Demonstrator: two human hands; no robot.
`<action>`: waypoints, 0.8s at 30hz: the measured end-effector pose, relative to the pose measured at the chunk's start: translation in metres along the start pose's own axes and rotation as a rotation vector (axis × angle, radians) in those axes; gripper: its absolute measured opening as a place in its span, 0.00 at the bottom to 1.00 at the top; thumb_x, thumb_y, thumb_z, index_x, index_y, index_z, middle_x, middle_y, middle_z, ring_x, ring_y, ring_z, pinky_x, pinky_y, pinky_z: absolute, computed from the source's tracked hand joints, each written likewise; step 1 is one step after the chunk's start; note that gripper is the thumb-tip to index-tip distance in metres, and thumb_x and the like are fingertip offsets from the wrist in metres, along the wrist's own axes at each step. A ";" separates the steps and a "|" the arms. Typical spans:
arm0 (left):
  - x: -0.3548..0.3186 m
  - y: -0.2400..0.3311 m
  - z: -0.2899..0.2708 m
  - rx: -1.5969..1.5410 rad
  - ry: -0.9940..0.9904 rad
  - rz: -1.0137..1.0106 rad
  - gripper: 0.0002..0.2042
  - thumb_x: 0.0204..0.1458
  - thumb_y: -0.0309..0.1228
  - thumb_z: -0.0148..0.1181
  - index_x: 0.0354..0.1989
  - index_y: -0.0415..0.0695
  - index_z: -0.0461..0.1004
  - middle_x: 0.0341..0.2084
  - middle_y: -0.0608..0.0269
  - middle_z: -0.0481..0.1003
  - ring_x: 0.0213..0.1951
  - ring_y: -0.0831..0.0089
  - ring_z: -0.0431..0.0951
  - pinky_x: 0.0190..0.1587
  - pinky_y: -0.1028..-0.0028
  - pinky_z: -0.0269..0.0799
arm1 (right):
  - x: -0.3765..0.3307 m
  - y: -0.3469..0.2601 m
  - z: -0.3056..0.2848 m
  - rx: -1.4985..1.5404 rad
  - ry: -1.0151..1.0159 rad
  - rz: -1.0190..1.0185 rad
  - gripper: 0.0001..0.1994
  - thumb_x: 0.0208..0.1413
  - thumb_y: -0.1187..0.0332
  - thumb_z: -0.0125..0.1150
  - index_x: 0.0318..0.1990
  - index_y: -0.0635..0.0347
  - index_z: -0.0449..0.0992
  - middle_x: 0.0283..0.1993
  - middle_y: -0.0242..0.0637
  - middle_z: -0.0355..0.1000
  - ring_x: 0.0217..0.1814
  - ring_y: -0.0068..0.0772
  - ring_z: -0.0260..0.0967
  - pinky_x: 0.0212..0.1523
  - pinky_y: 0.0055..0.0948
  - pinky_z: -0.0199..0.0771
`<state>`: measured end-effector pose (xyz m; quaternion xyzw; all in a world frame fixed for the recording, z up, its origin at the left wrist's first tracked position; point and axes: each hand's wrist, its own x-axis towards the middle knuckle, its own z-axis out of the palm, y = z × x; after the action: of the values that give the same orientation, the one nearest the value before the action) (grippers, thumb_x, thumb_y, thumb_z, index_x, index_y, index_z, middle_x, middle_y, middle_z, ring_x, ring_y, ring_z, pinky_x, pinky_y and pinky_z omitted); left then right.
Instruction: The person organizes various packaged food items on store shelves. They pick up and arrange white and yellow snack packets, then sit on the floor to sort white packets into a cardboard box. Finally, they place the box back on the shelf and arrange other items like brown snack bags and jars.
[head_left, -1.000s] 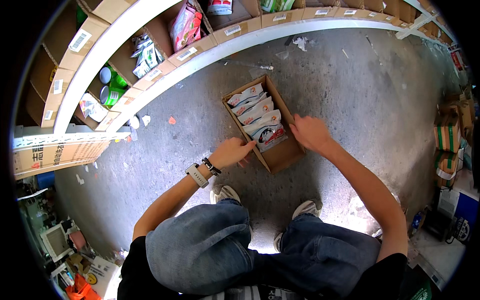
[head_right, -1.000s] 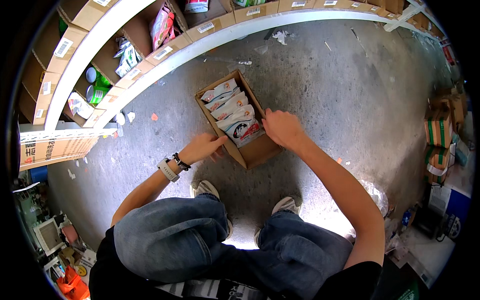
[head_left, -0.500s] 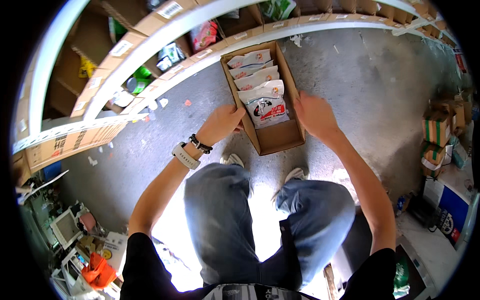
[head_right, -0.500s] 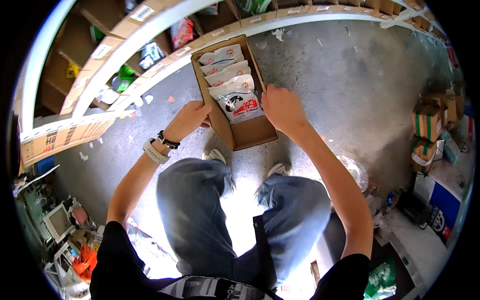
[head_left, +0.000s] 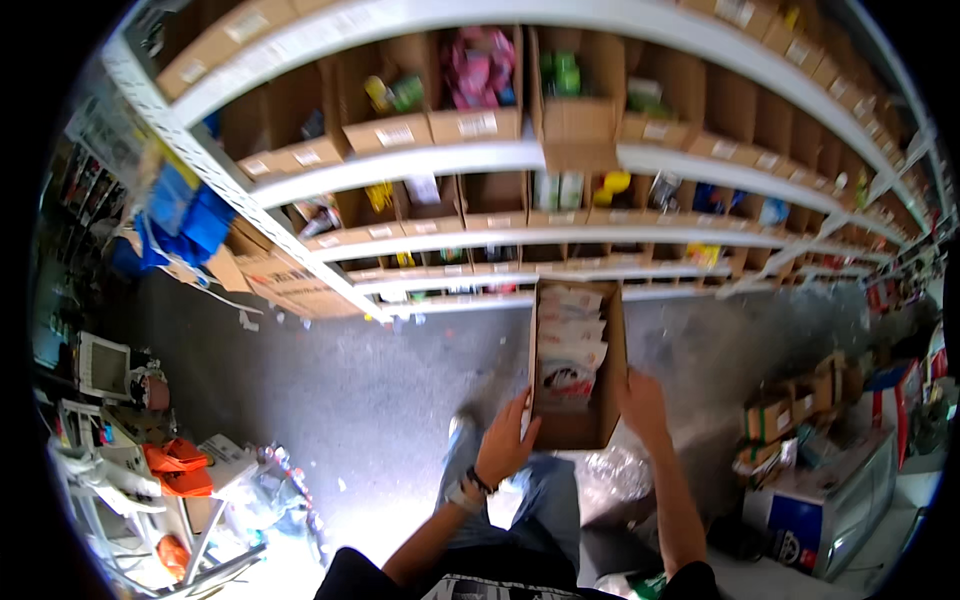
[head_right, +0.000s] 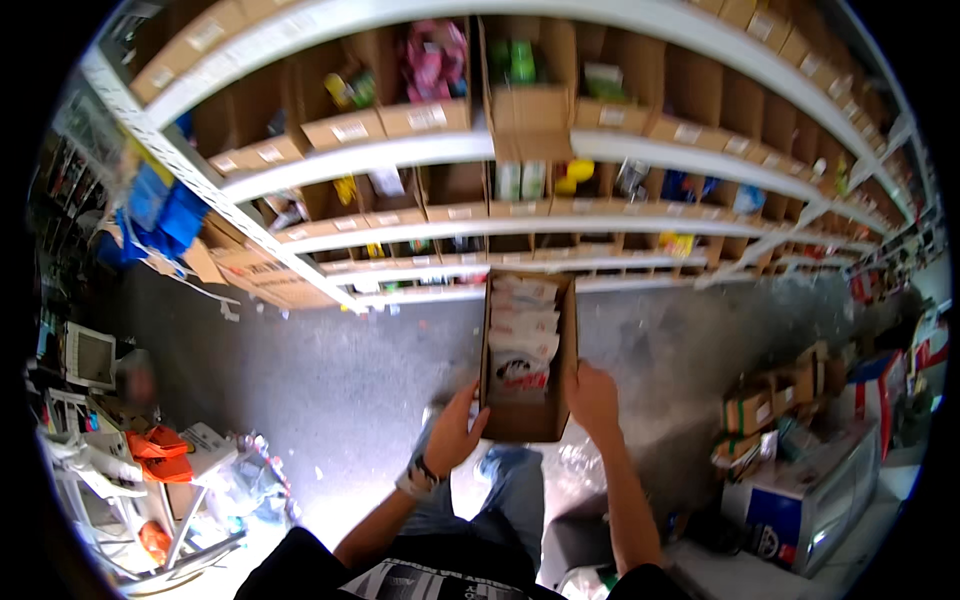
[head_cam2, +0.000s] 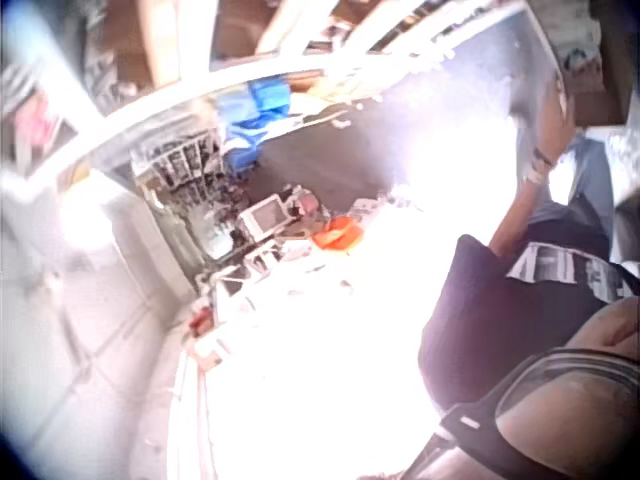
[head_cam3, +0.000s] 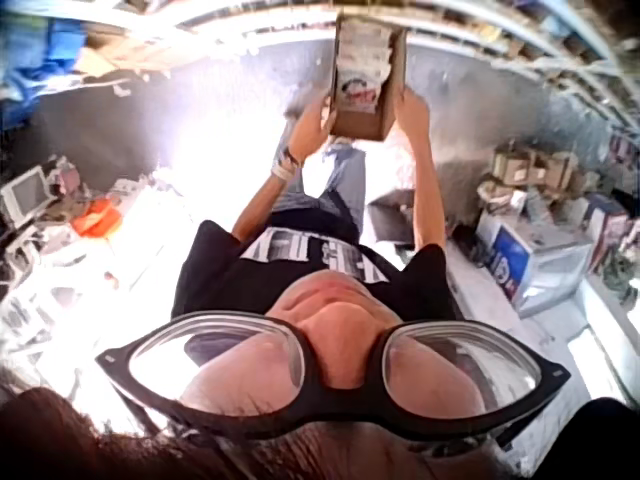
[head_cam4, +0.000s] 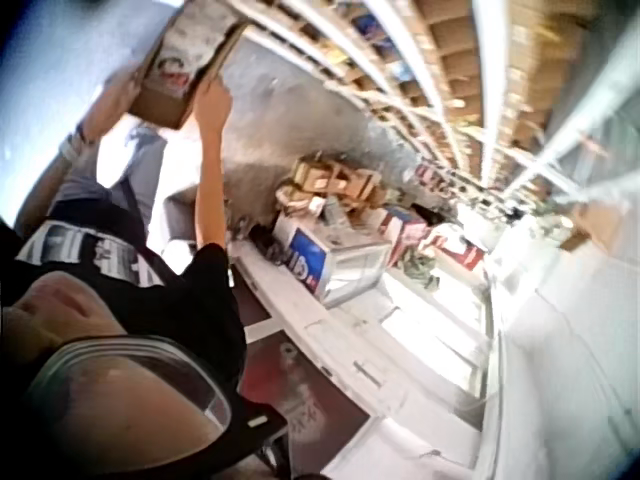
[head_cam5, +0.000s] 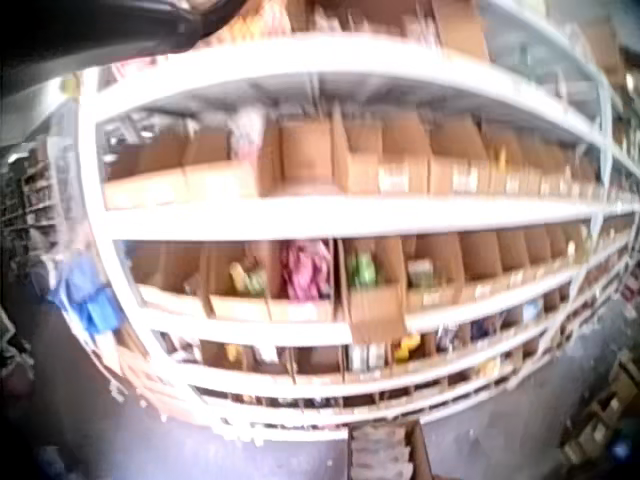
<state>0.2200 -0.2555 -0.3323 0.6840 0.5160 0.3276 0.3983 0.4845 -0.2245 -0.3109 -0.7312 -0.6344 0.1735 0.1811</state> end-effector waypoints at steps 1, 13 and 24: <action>-0.014 0.019 -0.006 0.066 0.052 0.011 0.27 0.62 0.34 0.55 0.68 0.38 0.60 0.51 0.42 0.73 0.51 0.45 0.75 0.52 0.58 0.74 | -0.008 -0.014 -0.023 -0.034 0.009 -0.011 0.15 0.62 0.60 0.51 0.32 0.64 0.73 0.28 0.60 0.73 0.33 0.67 0.72 0.36 0.60 0.71; -0.054 0.132 -0.154 0.407 0.202 0.154 0.25 0.61 0.31 0.54 0.65 0.34 0.61 0.33 0.43 0.77 0.33 0.47 0.79 0.34 0.56 0.78 | -0.069 -0.204 -0.144 -0.052 0.173 -0.163 0.14 0.60 0.61 0.56 0.30 0.65 0.73 0.26 0.59 0.73 0.31 0.66 0.72 0.33 0.60 0.71; -0.038 0.169 -0.245 0.514 0.405 0.224 0.12 0.61 0.27 0.53 0.44 0.27 0.73 0.21 0.43 0.75 0.24 0.48 0.77 0.26 0.56 0.72 | -0.100 -0.299 -0.176 0.378 0.258 -0.272 0.20 0.60 0.64 0.61 0.55 0.68 0.74 0.51 0.55 0.74 0.49 0.59 0.73 0.48 0.45 0.75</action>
<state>0.0753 -0.2674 -0.0703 0.7355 0.5719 0.3577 0.0643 0.2981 -0.2926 -0.0097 -0.6084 -0.6548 0.1685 0.4157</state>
